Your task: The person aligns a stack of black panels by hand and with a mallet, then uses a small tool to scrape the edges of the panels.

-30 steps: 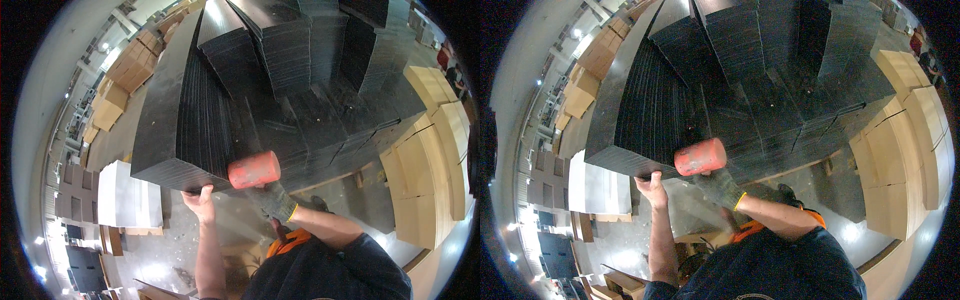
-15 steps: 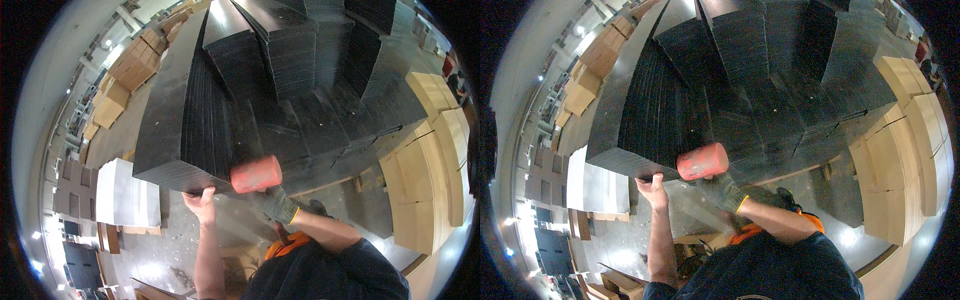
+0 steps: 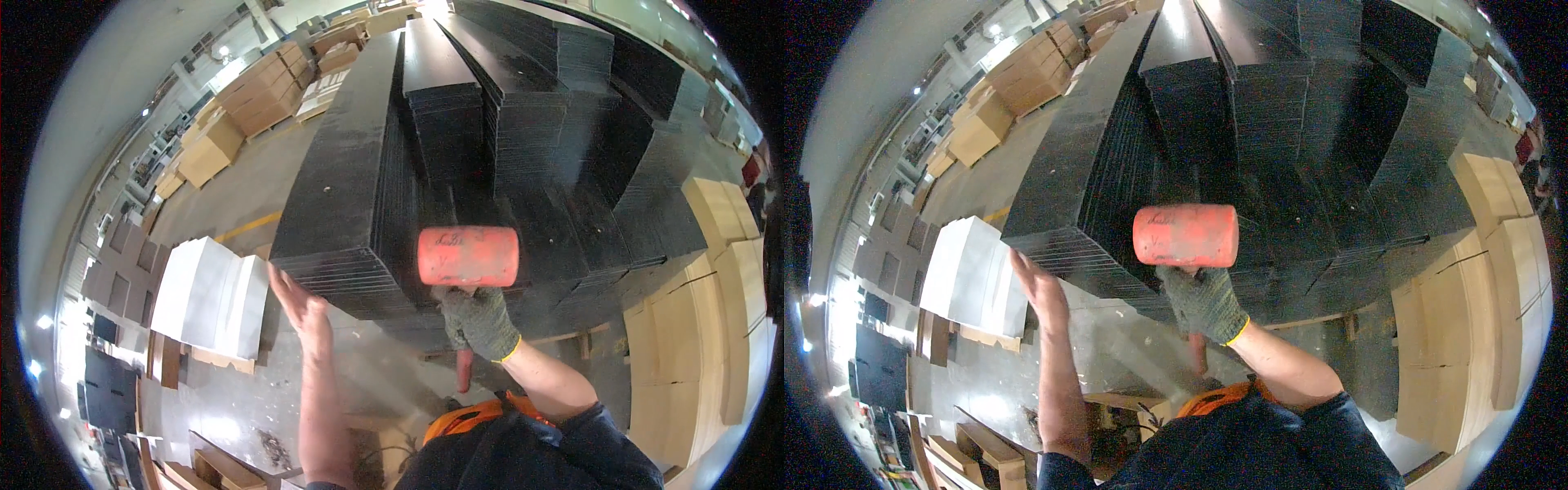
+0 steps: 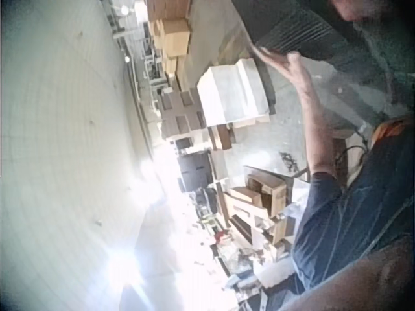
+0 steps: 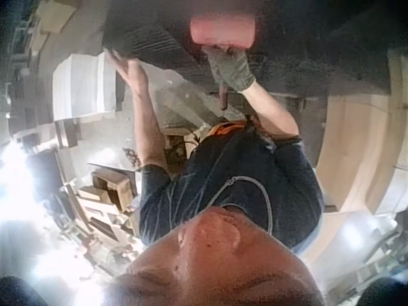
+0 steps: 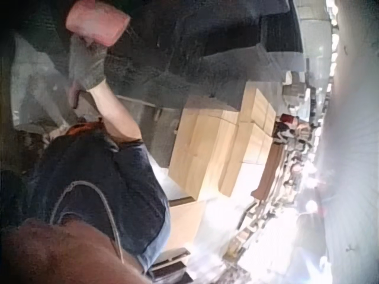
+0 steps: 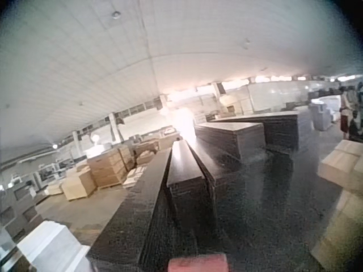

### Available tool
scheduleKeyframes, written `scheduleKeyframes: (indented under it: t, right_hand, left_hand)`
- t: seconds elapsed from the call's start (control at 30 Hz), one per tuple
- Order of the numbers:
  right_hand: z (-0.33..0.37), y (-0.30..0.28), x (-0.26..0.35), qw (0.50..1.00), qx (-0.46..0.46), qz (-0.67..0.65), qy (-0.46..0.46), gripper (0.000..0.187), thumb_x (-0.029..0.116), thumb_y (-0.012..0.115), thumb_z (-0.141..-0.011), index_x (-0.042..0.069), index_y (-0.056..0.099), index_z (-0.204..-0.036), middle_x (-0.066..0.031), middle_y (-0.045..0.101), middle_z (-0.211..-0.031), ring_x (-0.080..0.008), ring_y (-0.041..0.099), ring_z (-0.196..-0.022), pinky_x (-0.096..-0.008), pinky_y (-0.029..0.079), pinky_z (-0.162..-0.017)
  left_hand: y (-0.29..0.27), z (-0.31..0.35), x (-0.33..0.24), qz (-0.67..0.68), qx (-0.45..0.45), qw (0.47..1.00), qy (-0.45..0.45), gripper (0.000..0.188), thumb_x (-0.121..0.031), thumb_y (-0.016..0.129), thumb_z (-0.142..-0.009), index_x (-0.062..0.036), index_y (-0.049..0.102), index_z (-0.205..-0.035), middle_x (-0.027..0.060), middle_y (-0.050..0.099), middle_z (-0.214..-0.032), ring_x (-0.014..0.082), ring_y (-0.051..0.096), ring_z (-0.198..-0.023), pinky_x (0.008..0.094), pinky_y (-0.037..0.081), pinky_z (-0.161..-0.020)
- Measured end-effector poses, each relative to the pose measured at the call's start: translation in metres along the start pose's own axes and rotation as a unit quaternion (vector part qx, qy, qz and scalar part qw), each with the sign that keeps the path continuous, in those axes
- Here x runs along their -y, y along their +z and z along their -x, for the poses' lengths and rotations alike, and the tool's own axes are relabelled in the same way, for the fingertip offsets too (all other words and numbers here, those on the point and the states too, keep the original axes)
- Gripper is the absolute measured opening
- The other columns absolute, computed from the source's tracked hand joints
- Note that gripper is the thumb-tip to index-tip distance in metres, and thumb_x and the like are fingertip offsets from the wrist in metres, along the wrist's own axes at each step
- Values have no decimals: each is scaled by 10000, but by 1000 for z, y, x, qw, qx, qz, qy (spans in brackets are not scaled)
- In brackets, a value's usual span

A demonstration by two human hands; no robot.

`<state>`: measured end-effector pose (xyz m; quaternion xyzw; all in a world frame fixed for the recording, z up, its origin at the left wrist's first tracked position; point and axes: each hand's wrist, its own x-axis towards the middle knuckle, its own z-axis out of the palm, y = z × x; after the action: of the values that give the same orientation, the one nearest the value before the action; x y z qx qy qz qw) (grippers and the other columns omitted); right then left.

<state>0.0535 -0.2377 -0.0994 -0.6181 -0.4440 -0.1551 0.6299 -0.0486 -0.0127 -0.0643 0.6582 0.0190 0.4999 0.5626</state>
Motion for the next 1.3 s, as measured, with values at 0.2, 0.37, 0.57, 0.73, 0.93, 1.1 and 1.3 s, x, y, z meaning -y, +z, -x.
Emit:
scheduleKeyframes:
  t: [0.2, 0.37, 0.57, 0.73, 0.93, 1.1, 1.3]
  right_hand:
    - [-35, -10, 31, 905, 1, -301, 302, 107, 93, 589, -901, 43, 597, -996, -21, 560, -667, -117, 524, -497, -257, 416, -438]
    - [-45, -1, 37, 945, 6, -198, 261, 108, 97, 602, -897, 57, 604, -997, -13, 561, -661, -106, 513, -491, -249, 408, -446]
    - [-30, 6, 26, 946, 28, -210, 246, 135, 106, 613, -896, 90, 588, -1028, -2, 583, -815, -73, 553, -635, -240, 421, -476]
    - [-25, 5, 19, 973, 17, -155, 168, 217, 92, 627, -871, 99, 592, -1084, -19, 589, -955, -142, 579, -823, -341, 472, -640]
    - [-18, 0, 5, 990, 83, 111, -8, 415, 141, 661, -824, 66, 528, -1210, -44, 568, -1171, -255, 533, -1095, -416, 438, -922]
    - [-13, -25, -5, 989, 127, 74, 31, 465, 161, 672, -808, 54, 514, -1232, -70, 566, -1237, -281, 522, -1168, -392, 429, -985]
    - [-34, -105, -29, 954, 28, 262, 140, 351, 311, 694, -720, 95, 647, -992, -156, 676, -809, -354, 660, -742, -419, 537, -664]
  left_hand:
    - [27, -67, -54, -61, 74, 986, 133, 685, -502, 483, -934, -5, 363, -1389, 185, 348, -1458, 296, 378, -1325, 419, 283, -1092]
    - [31, -71, -48, -94, 104, 979, 146, 354, -312, 572, -941, 37, 636, -953, 170, 657, -1072, 344, 453, -1268, 450, 314, -1069]
    - [38, -71, -45, -79, 46, 986, 138, 200, -101, 577, -907, 43, 582, -769, 142, 672, -939, 344, 547, -1157, 503, 334, -1063]
    - [43, -68, -48, -87, 30, 987, 131, 198, -54, 550, -905, 50, 572, -738, 139, 672, -933, 342, 565, -1130, 503, 352, -1055]
    - [45, -69, -50, -99, 31, 984, 145, 198, -46, 540, -909, 57, 576, -744, 148, 673, -940, 361, 561, -1131, 502, 362, -1046]
    - [40, -68, -44, -103, 36, 982, 156, 191, -53, 526, -919, 75, 602, -798, 158, 671, -953, 372, 555, -1137, 502, 358, -1045]
    - [30, -69, -55, -130, 29, 978, 162, 202, -71, 514, -931, 70, 601, -815, 154, 674, -957, 385, 543, -1155, 502, 353, -1047]
